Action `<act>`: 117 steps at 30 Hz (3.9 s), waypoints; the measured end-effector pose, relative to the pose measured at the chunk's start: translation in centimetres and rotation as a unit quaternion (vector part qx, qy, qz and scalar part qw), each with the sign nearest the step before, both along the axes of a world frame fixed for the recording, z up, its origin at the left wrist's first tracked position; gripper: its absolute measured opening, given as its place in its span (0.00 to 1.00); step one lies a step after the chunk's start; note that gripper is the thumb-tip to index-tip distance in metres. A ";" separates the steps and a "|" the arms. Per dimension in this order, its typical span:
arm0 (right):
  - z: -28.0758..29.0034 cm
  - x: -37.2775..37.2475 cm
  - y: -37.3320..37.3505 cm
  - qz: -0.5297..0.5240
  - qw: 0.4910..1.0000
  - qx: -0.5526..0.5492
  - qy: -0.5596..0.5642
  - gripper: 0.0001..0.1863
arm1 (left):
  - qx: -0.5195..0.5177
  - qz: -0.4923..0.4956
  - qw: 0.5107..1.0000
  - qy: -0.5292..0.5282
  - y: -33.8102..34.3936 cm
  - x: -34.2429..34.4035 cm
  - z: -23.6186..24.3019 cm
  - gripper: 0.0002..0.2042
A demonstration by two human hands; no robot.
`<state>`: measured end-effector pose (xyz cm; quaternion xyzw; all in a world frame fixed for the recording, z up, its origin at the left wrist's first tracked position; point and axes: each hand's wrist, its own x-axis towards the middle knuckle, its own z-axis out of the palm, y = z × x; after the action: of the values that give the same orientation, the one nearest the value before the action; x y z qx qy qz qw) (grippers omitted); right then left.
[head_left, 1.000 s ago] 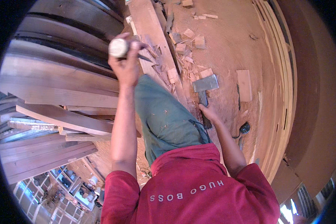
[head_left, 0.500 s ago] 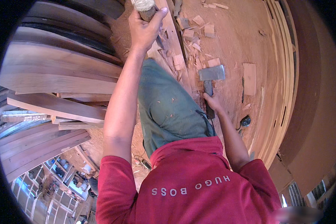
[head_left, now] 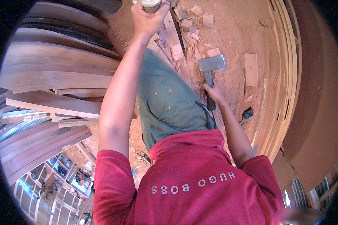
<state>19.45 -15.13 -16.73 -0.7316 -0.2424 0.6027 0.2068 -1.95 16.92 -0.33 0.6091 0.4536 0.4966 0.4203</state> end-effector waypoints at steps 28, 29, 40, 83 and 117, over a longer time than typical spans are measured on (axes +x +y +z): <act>-0.3 0.1 0.3 0.003 1.000 0.027 0.003 0.20 | 0.052 0.022 0.998 0.020 -0.9 0.0 -1.0 0.06; -0.4 0.1 0.1 0.001 1.000 0.030 -0.004 0.20 | 0.050 0.020 0.998 0.023 -1.0 0.1 -0.9 0.06; 0.5 -0.3 0.4 -0.022 0.998 0.054 0.036 0.11 | 0.054 0.011 0.998 0.014 -2.1 0.1 -1.4 0.04; 25.2 -6.8 13.8 -0.069 0.953 0.282 -0.086 0.13 | 0.120 0.002 0.993 -0.007 -4.5 1.0 -3.3 0.22; 30.2 -7.2 18.0 0.258 0.817 0.328 -0.397 0.06 | 0.091 -0.005 0.996 -0.018 -3.9 0.1 -2.8 0.21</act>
<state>12.29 2.86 13.49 -0.7069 -0.6667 0.1760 0.1576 -1.85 13.07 -3.11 0.6383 0.3955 0.5447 0.3736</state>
